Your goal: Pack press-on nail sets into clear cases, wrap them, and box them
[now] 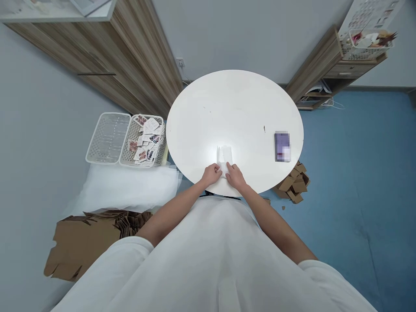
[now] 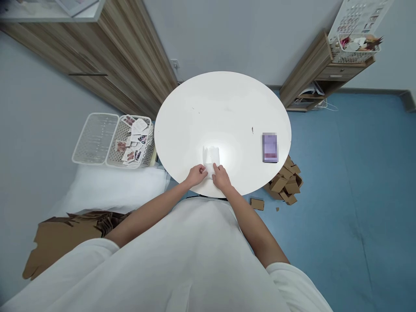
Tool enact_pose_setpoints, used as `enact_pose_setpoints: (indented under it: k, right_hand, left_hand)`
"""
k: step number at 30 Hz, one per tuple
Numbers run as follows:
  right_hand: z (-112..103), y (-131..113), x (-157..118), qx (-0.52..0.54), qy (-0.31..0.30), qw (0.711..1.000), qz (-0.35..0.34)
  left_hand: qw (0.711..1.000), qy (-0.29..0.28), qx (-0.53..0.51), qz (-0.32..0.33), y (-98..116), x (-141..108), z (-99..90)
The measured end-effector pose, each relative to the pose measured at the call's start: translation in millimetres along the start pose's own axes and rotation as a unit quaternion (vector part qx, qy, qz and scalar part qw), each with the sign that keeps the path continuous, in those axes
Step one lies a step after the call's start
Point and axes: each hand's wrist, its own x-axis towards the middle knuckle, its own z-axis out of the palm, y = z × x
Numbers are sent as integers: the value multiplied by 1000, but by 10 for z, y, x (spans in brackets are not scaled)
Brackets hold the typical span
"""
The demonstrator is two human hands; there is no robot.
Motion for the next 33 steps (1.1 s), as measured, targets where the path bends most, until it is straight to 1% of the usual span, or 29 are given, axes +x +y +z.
enact_pose_setpoints:
  k: [3, 5, 7, 11, 13, 14, 15, 17, 19, 20, 21, 24, 27, 29, 31, 33]
  right_hand:
    - [22, 1, 24, 35, 10, 999, 8]
    - [30, 23, 28, 75, 19, 997, 8]
    - [31, 62, 29, 127, 24, 992, 0]
    - [33, 144, 54, 206, 30, 978, 1]
    - [43, 170, 79, 221, 46, 974, 14]
    - [51, 182, 92, 226, 53, 972, 18]
    - [59, 193, 104, 231, 56, 971, 19]
    - [80, 218, 121, 243, 51, 969, 16]
    - [102, 244, 125, 250, 45, 967, 11]
    - [113, 254, 121, 250, 44, 967, 8]
    - [123, 262, 110, 249, 44, 968, 5]
    - [124, 272, 46, 222, 45, 974, -15]
    - [72, 272, -45, 134, 62, 986, -72]
    - [27, 280, -90, 58, 57, 988, -133]
    - [1, 294, -101, 1, 30, 982, -186]
    - [4, 303, -79, -43, 6, 977, -207]
  left_hand:
    - [999, -6, 37, 8, 144, 28, 160]
    - [999, 2, 53, 10, 196, 42, 244]
    - [999, 4, 47, 13, 214, 46, 284]
    - [999, -38, 16, 21, 192, 27, 246]
    - [997, -60, 25, 37, 159, 6, 207]
    - [996, -60, 35, 51, 137, -6, 192]
    - [995, -49, 48, 69, 112, -19, 182]
    - [990, -2, 78, 117, 55, -39, 175]
    - [978, 48, 113, 168, -2, -47, 181]
    - [971, 60, 132, 191, -25, -43, 188]
    - [963, 60, 152, 212, -43, -34, 196]
    - [942, 34, 204, 264, -65, 12, 224]
    - [929, 27, 235, 285, -63, 62, 245]
    - [929, 31, 241, 279, -64, 89, 247]
    - [936, 21, 228, 268, -68, 118, 239]
    - [947, 5, 200, 253, -70, 151, 221]
